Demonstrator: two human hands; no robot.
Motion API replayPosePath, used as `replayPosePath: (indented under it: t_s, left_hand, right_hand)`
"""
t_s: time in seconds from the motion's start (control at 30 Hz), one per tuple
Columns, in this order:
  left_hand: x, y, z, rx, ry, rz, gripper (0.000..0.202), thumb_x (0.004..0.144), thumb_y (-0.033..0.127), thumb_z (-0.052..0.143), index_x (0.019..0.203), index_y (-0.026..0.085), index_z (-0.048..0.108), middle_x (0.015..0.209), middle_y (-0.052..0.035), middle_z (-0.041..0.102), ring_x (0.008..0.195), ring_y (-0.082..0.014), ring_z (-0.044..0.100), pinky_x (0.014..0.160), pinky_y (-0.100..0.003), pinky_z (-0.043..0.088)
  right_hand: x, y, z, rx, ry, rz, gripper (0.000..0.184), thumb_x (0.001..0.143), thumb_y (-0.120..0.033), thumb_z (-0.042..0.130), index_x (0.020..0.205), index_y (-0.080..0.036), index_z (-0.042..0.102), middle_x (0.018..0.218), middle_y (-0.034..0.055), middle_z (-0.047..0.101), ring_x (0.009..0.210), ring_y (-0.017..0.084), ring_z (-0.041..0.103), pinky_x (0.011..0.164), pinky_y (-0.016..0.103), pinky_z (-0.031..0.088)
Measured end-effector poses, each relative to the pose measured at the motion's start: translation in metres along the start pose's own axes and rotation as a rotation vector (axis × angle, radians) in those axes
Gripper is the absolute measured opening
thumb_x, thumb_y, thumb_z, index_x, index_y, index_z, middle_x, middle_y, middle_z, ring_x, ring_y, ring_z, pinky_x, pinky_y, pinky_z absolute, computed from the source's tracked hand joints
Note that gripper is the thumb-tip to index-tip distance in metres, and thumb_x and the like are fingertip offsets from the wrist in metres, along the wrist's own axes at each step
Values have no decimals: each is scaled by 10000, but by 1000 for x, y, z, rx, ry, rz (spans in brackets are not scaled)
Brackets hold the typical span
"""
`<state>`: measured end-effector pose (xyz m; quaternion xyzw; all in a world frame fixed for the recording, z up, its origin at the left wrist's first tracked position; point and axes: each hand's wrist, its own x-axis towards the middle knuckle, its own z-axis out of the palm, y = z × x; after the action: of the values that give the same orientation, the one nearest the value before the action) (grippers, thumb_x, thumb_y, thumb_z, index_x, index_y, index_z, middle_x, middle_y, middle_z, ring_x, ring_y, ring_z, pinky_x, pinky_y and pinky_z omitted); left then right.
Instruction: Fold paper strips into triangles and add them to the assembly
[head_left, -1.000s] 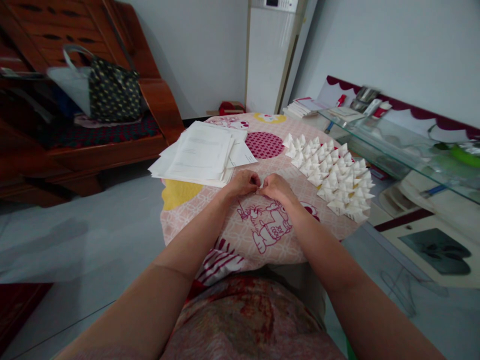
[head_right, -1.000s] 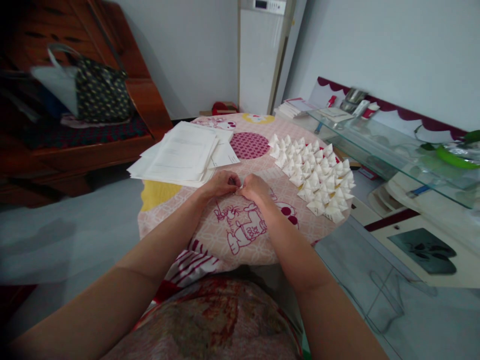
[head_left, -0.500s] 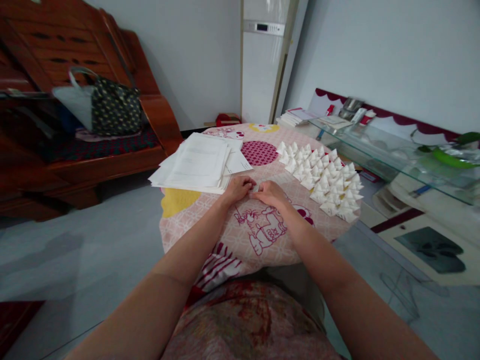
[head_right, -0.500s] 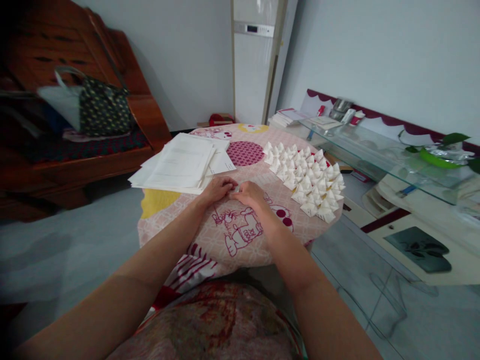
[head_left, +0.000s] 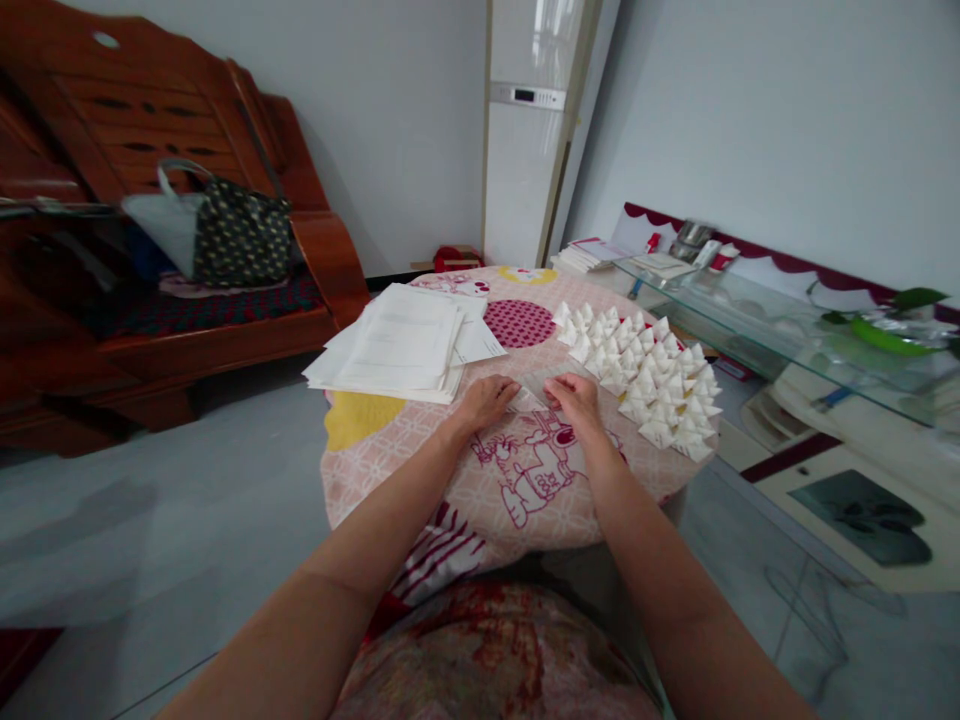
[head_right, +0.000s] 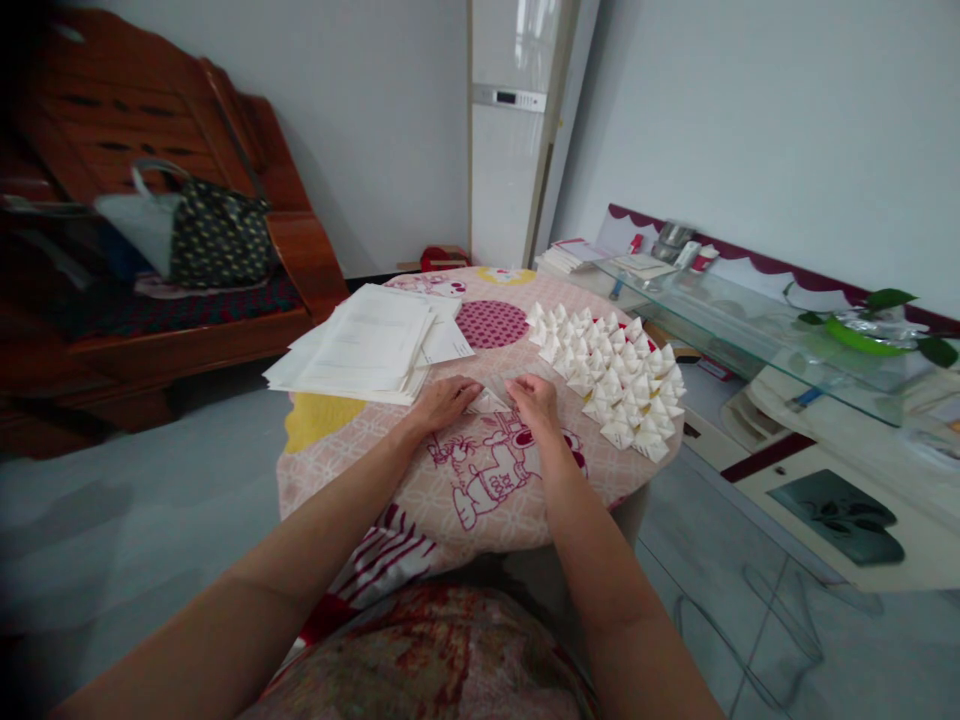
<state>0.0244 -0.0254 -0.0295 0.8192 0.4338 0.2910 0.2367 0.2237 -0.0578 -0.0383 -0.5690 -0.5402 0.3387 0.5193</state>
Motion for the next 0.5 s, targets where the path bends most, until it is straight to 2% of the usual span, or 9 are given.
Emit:
replayPosePath:
  t_s: [0.07,0.13,0.2,0.3,0.4,0.5]
  left_hand:
    - [-1,2,-1,-36,-13,1,349,976,361,459,859,176,732,872,-87,723,818,-207,638,773,-294,467]
    - [-2,3,-1,-57,-33,-16,289,915,410,579,950,172,739,874,-66,719,785,-199,628,731,-283,459]
    - [-3,3,1,-58,-39,-42,347,778,366,738,1059,163,735,892,-52,715,742,-190,612,691,-277,451]
    - [-4,2,4,-51,-29,-30,426,682,241,777,1099,161,734,838,-28,691,682,-170,572,661,-273,434]
    - [-5,2,4,-71,-22,9,282,699,203,724,977,158,744,742,-1,650,665,-157,543,651,-267,405]
    - [-4,2,3,-165,-36,1,105,728,201,666,809,151,710,690,16,628,643,-136,522,627,-253,374]
  right_hand:
    - [0,1,-1,-8,-16,1,367,721,-536,648,760,-172,670,685,13,657,649,173,609,617,278,495]
    - [1,3,-1,-29,-26,9,376,730,-540,630,760,-168,677,683,17,660,660,175,613,628,282,496]
    - [2,5,0,-53,-35,3,385,740,-546,617,748,-166,676,685,19,664,679,175,617,640,281,495]
    - [3,8,1,-75,-46,-19,384,744,-542,617,738,-163,680,695,21,675,705,180,626,646,278,490]
    - [3,8,2,-65,-59,-25,388,737,-541,633,743,-158,694,701,28,691,699,186,635,634,281,489]
    - [2,5,3,44,-51,1,418,722,-558,654,784,-149,717,755,64,729,724,206,669,644,298,510]
